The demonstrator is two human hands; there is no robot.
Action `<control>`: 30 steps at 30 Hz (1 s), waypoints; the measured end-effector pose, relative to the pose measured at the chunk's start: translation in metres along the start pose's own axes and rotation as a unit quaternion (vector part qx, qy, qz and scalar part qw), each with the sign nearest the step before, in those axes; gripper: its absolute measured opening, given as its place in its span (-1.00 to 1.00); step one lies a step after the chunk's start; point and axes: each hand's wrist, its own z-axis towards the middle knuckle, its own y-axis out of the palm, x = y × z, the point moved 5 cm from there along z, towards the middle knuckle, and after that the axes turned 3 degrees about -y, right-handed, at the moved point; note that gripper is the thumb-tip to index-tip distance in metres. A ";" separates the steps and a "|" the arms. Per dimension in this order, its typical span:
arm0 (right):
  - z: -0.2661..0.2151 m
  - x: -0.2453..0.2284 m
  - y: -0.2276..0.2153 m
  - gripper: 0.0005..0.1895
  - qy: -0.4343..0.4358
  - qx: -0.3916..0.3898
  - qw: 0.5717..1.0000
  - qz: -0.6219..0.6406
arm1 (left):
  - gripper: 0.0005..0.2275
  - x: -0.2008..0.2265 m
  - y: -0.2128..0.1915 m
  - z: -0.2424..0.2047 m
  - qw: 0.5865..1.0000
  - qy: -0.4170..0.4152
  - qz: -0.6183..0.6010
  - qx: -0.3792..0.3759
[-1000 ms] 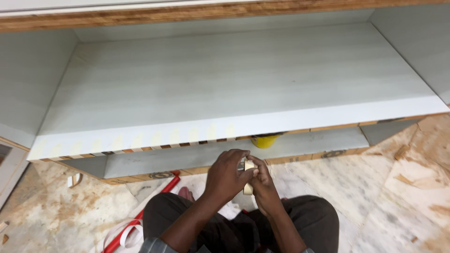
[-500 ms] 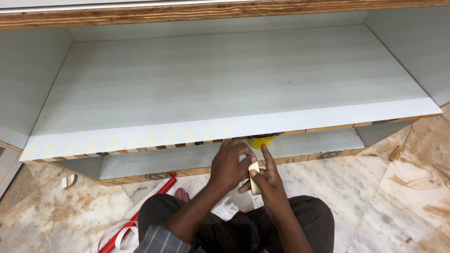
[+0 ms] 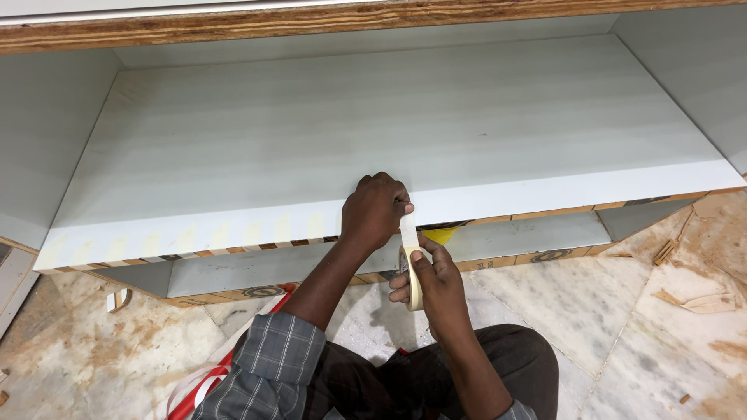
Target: The person sits on the floor and applies masking tape in short strips along the front edge of a white wooden shelf. They repeatedly pull tape from the roll, press it onto the surface, and smooth it down, working from left to right along the edge.
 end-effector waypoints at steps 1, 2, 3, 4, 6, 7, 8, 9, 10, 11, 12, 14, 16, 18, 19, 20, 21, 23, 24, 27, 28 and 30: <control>0.000 0.000 0.000 -0.49 -0.002 -0.001 1.000 0.004 | -0.88 0.001 0.001 0.000 1.000 0.003 0.007 0.001; 0.001 0.000 0.000 -0.49 -0.004 -0.002 1.000 0.007 | -0.88 0.002 0.002 0.001 1.000 0.006 0.010 0.005; 0.001 0.000 -0.001 -0.50 -0.005 -0.001 1.000 0.008 | -0.88 0.002 0.003 0.001 1.000 0.010 0.013 0.008; 0.002 0.001 -0.001 -0.50 -0.006 0.001 1.000 0.009 | -0.88 0.003 0.003 0.001 1.000 0.013 0.016 0.012; 0.003 0.001 -0.002 -0.51 -0.010 0.002 1.000 0.010 | -0.88 0.004 0.003 0.000 0.999 0.022 0.022 0.022; 0.003 0.001 -0.003 -0.51 -0.014 0.002 1.000 0.011 | -0.88 0.005 0.003 0.000 0.999 0.027 0.025 0.026; 0.004 0.001 -0.004 -0.52 -0.017 0.002 1.000 0.012 | -0.88 0.006 0.003 0.000 0.999 0.027 0.025 0.028; 0.004 0.002 -0.004 -0.51 -0.014 0.003 1.000 0.019 | -0.88 0.006 0.004 0.000 0.999 0.027 0.024 0.029; 0.005 0.003 -0.004 -0.51 -0.010 0.003 1.000 0.026 | -0.88 0.007 0.005 0.000 0.999 0.027 0.023 0.029; 0.006 0.004 -0.004 -0.51 -0.007 0.003 0.999 0.033 | -0.89 0.007 0.005 0.000 0.999 0.026 0.025 0.028; 0.006 0.005 -0.004 -0.51 -0.006 0.004 0.999 0.032 | -0.89 0.006 0.005 0.000 0.999 0.025 0.027 0.027; 0.007 0.006 -0.004 -0.51 -0.005 0.004 1.000 0.029 | -0.89 0.006 0.005 -0.001 0.999 0.026 0.027 0.030; 0.007 0.007 -0.005 -0.50 -0.003 0.002 1.000 0.025 | -0.88 0.006 0.004 -0.001 0.999 0.032 0.023 0.038; 0.007 0.008 -0.005 -0.50 -0.001 -0.001 1.000 0.026 | -0.89 0.006 0.004 -0.001 0.998 0.038 0.024 0.045; 0.008 0.008 -0.005 -0.50 -0.001 -0.002 1.000 0.029 | -0.89 0.006 0.004 -0.001 0.998 0.041 0.025 0.049; 0.008 0.008 -0.004 -0.50 -0.001 -0.004 0.999 0.032 | -0.89 0.006 0.004 -0.001 0.998 0.041 0.028 0.047; 0.008 0.008 -0.004 -0.50 -0.005 -0.003 0.999 0.038 | -0.89 0.006 0.005 -0.001 0.998 0.041 0.030 0.045; 0.007 0.008 -0.003 -0.50 -0.012 -0.001 0.999 0.050 | -0.89 0.005 0.006 -0.002 0.998 0.040 0.036 0.038; 0.008 0.009 -0.003 -0.50 -0.006 -0.001 0.999 0.040 | -0.88 0.004 0.007 -0.003 0.998 0.039 0.040 0.034; 0.008 0.012 -0.004 -0.51 0.004 -0.004 1.000 0.019 | -0.76 0.006 0.004 -0.004 0.995 0.064 0.056 0.056; 0.008 0.012 -0.004 -0.51 0.003 -0.007 1.000 0.017 | -0.70 0.008 0.002 -0.004 0.993 0.076 0.061 0.069; 0.009 0.016 -0.004 -0.51 0.012 -0.005 1.000 0.019 | -0.55 0.004 0.000 0.002 0.997 0.042 0.051 0.047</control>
